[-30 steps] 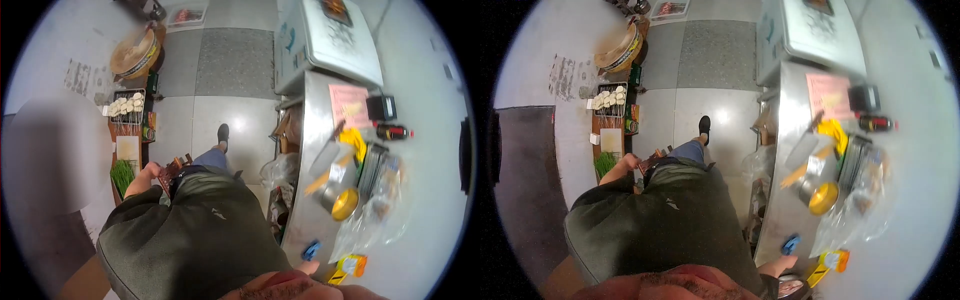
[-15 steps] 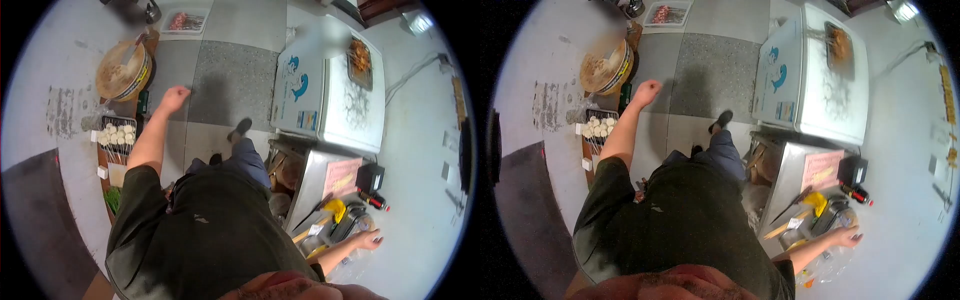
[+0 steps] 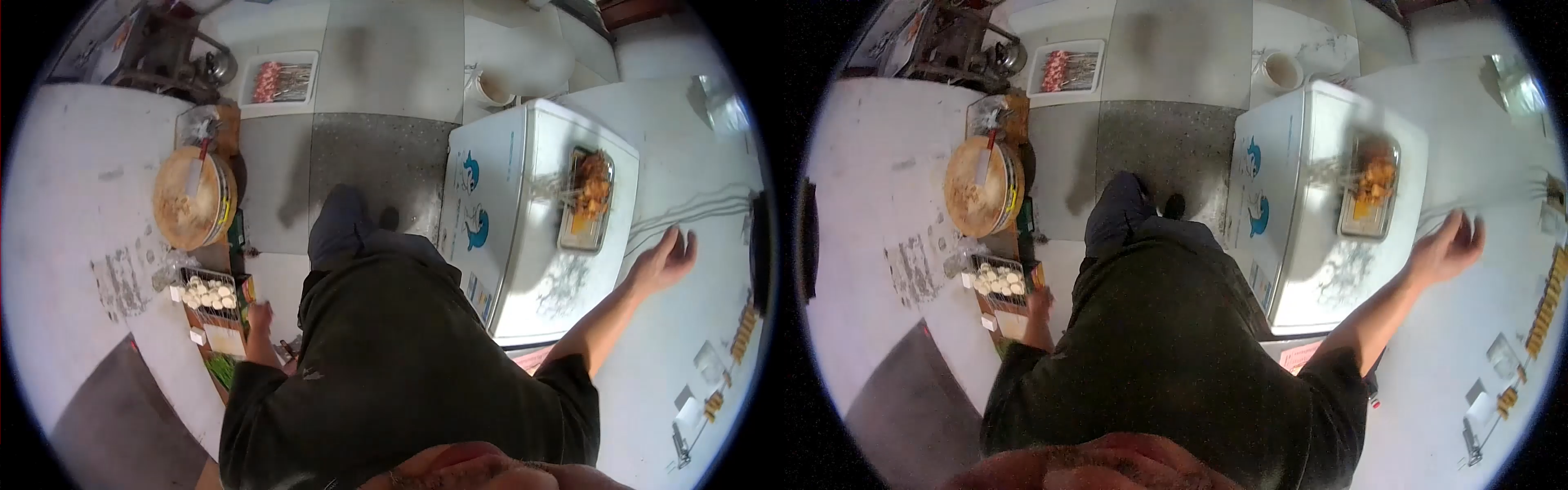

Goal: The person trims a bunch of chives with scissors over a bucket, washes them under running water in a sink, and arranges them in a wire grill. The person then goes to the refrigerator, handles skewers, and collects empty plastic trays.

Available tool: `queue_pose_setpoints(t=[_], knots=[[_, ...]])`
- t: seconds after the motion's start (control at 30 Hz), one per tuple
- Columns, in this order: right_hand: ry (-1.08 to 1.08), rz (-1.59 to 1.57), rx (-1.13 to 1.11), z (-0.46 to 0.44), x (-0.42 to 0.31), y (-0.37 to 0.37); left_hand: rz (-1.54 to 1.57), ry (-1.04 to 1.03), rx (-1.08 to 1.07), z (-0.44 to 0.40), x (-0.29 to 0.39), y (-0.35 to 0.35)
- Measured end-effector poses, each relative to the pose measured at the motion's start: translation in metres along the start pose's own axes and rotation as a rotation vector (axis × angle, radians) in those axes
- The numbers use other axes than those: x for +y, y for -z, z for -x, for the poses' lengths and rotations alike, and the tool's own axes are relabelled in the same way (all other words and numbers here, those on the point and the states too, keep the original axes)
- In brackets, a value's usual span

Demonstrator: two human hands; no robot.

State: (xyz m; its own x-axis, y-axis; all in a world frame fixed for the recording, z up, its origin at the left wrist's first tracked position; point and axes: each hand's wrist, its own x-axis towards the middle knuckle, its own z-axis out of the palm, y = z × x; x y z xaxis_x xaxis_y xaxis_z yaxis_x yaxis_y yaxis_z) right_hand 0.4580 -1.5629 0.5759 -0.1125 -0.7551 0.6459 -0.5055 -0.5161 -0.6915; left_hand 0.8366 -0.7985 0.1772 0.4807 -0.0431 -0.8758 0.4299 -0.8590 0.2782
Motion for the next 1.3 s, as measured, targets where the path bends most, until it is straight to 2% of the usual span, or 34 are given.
queue_pose_setpoints(t=[0.03,0.13,0.2,0.27,0.33,0.4,0.47,0.5,0.53,0.57,0.6,0.63,0.67,0.7,0.73,0.77,0.8,0.87,0.9,0.93,0.97,1.03,1.07,1.13,1.2,1.23,1.3], knots=[[0.005,-0.015,-0.033,-0.019,-0.005,-0.036,-0.017,0.129,-0.066,0.01,-0.007,-0.002],[0.021,0.013,-0.111,-0.055,-0.027,-0.141,-0.168,0.307,-0.111,0.043,0.06,-0.015],[0.049,0.082,-0.209,-0.078,-0.024,-0.195,-0.238,0.288,-0.131,0.022,0.119,-0.016],[0.07,0.359,-0.194,-0.101,-0.028,-0.245,-0.313,0.221,-0.137,-0.026,0.189,-0.011],[0.018,0.354,-0.185,-0.128,-0.004,-0.282,-0.381,0.126,-0.105,-0.096,0.274,0.0],[0.03,0.465,-0.276,-0.155,0.002,-0.313,-0.264,0.01,0.007,-0.167,0.393,0.02],[0.079,0.604,-0.269,-0.177,0.012,-0.333,0.032,-0.158,0.102,-0.155,0.586,0.049],[0.109,0.644,-0.258,-0.184,0.019,-0.338,-0.5,-0.357,0.131,-0.19,0.656,0.077],[0.037,0.666,-0.228,-0.191,0.027,-0.34,-0.339,-0.648,0.362,-0.26,0.694,0.098],[-0.029,0.681,-0.191,-0.196,0.036,-0.344,-0.422,-0.647,0.477,-0.255,0.782,0.103],[-0.089,0.691,-0.155,-0.201,0.047,-0.349,-0.254,-0.603,0.375,-0.227,0.871,0.094],[-0.165,0.709,-0.132,-0.204,0.061,-0.355,-0.378,-0.71,0.511,-0.248,0.934,0.096],[-0.238,0.727,-0.111,-0.206,0.079,-0.361,-0.102,-0.699,0.402,-0.186,1.009,0.059],[-0.305,0.623,-0.096,-0.206,0.099,-0.369,0.079,-0.709,0.255,-0.202,1.057,0.049],[-0.333,0.716,-0.203,-0.21,0.121,-0.374,0.053,-0.653,0.316,-0.157,1.111,0.01],[-0.371,0.699,-0.269,-0.211,0.141,-0.384,0.019,-0.723,0.248,-0.184,1.142,-0.004],[-0.345,0.722,-0.446,-0.209,0.183,-0.381,-0.013,-0.797,0.184,-0.22,1.169,-0.017],[-0.698,0.65,-0.632,-0.229,0.206,-0.416,-0.334,-0.819,0.136,-0.249,1.206,-0.058],[-0.697,0.775,-0.763,-0.223,0.246,-0.42,-0.484,-0.783,0.129,-0.244,1.216,-0.086],[-0.741,0.707,-0.775,-0.247,0.254,-0.433,-0.767,-0.818,0.127,-0.253,1.224,-0.105],[-0.773,0.642,-0.773,-0.277,0.255,-0.452,-0.863,-0.819,0.028,-0.24,1.235,-0.128],[-0.795,0.518,-0.751,-0.349,0.264,-0.484,-0.551,-0.548,-0.053,-0.235,1.256,-0.172],[-0.714,0.531,-0.721,-0.386,0.274,-0.492,-0.385,-0.431,-0.095,-0.229,1.266,-0.19],[-0.534,0.56,-0.667,-0.466,0.296,-0.515,-0.338,-0.395,-0.068,-0.239,1.294,-0.212],[-0.459,0.501,-0.565,-0.554,0.306,-0.545,-0.26,-0.356,-0.014,-0.226,1.332,-0.247],[-0.364,0.472,-0.524,-0.598,0.313,-0.56,-0.208,-0.344,-0.07,-0.235,1.353,-0.258],[-0.177,0.402,-0.403,-0.676,0.327,-0.588,-0.211,-0.359,-0.04,-0.239,1.401,-0.298]])
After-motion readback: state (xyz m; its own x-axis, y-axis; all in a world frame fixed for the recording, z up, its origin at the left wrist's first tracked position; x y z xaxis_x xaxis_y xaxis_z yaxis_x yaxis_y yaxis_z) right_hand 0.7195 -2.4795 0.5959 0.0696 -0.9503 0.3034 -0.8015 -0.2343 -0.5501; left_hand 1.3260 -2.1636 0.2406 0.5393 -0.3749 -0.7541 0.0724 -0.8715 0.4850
